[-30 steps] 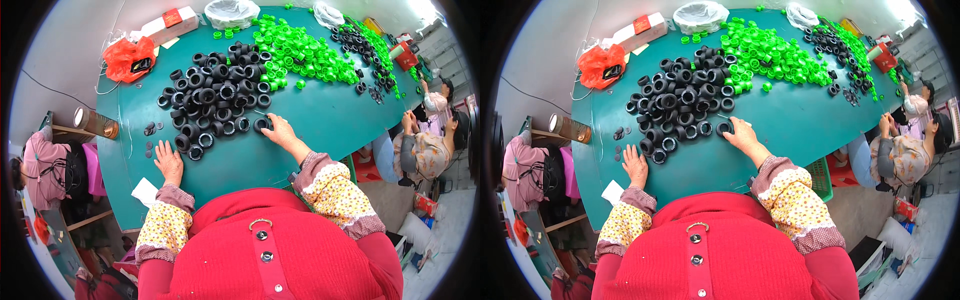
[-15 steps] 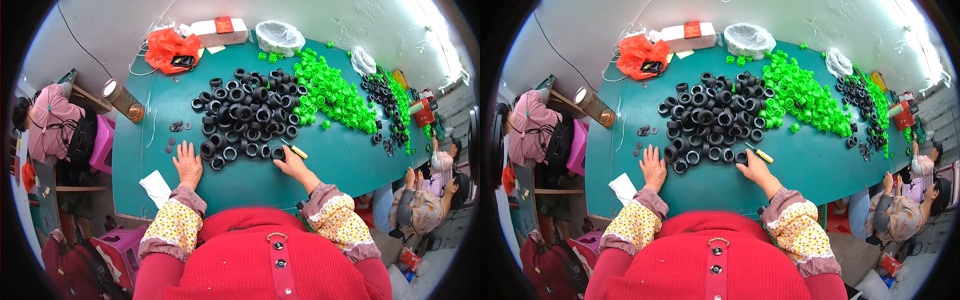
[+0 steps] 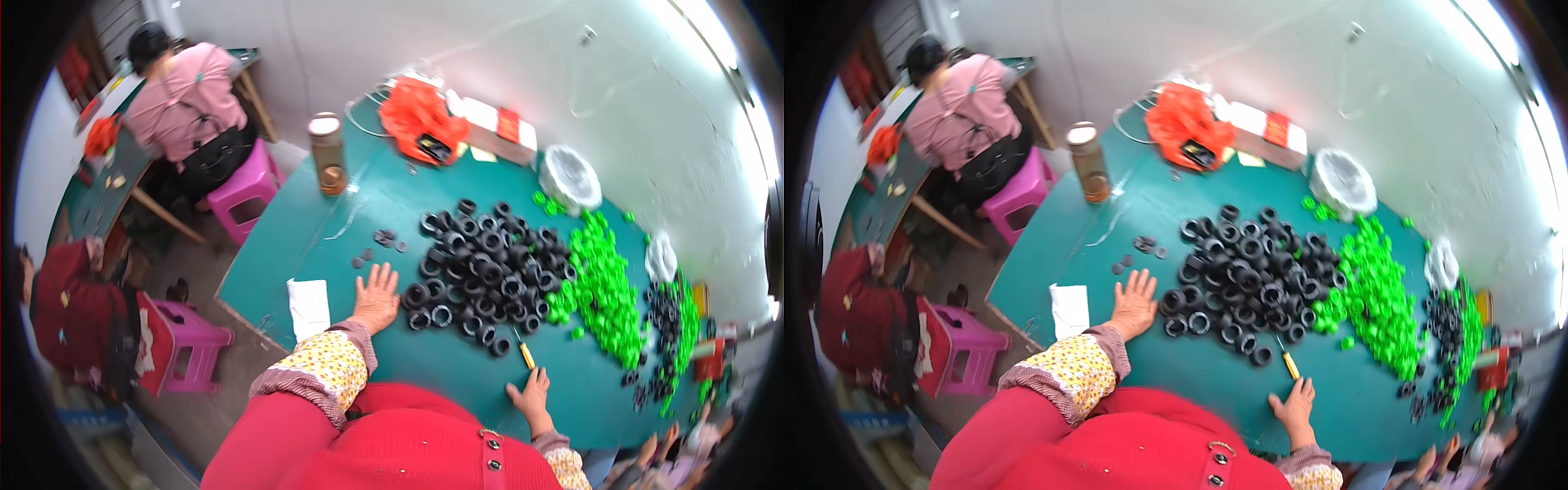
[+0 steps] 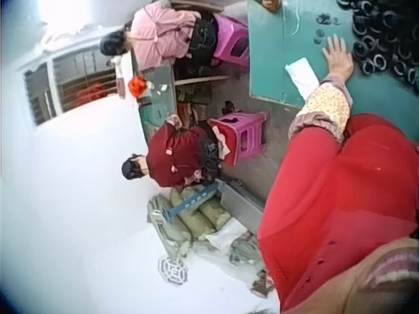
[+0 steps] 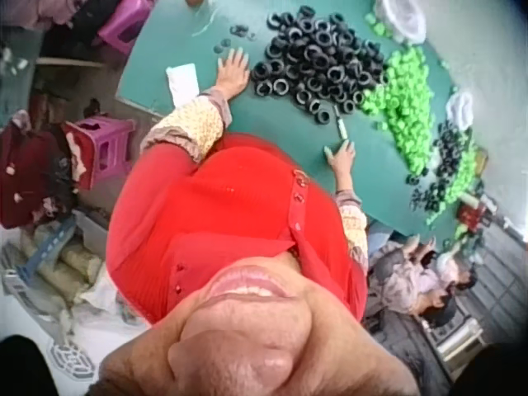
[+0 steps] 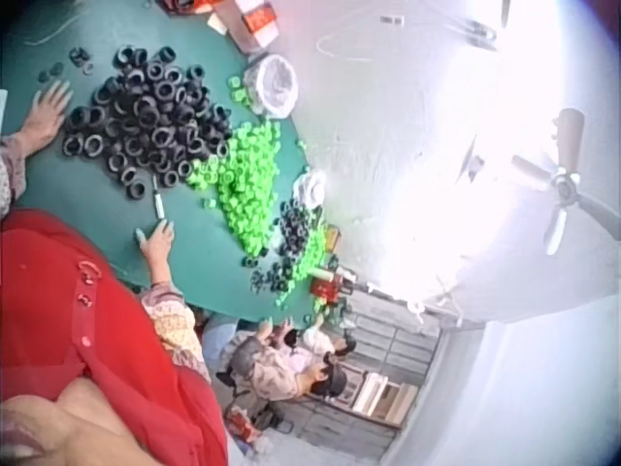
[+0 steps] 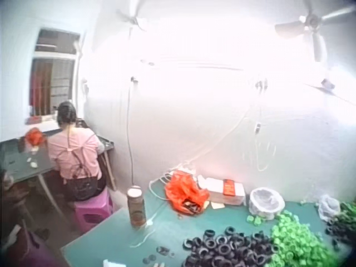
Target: Assembling toy car wheels by pressing black rubber tires onto green plastic rims.
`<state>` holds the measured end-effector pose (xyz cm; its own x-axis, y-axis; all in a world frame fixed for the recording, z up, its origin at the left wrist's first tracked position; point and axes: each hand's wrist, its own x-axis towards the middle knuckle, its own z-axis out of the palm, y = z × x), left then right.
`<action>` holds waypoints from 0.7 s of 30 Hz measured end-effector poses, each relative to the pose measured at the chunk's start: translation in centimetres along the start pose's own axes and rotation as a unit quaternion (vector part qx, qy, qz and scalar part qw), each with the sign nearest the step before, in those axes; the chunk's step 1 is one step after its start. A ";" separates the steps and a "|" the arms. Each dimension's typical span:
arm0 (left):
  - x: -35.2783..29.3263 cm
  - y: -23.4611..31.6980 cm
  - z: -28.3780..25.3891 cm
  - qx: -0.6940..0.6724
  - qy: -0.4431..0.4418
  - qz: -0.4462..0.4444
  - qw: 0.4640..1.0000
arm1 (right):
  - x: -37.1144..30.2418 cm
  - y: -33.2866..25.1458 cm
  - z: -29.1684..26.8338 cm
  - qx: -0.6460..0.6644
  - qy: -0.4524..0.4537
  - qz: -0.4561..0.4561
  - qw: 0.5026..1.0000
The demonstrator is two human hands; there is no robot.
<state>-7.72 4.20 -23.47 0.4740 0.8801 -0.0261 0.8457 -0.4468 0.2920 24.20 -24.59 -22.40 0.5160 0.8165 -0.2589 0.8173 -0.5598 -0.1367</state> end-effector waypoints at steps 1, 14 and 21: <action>0.1 0.1 -0.4 -0.014 -0.025 -0.003 1.000 | -0.1 -0.4 -1.5 -0.007 -0.070 0.003 0.998; -2.5 1.2 -0.8 -0.064 0.000 -0.027 0.998 | 0.6 -0.2 -1.9 -0.058 -0.139 0.021 0.988; -2.8 0.9 -0.5 -0.060 0.027 -0.028 0.997 | 0.4 -0.1 -1.2 -0.062 -0.147 0.020 0.987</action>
<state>-8.40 1.37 -22.67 0.4111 0.9116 0.0044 0.8334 -0.3777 0.4035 24.60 -24.01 -21.30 0.4667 0.7080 -0.5300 0.8321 -0.5546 -0.0083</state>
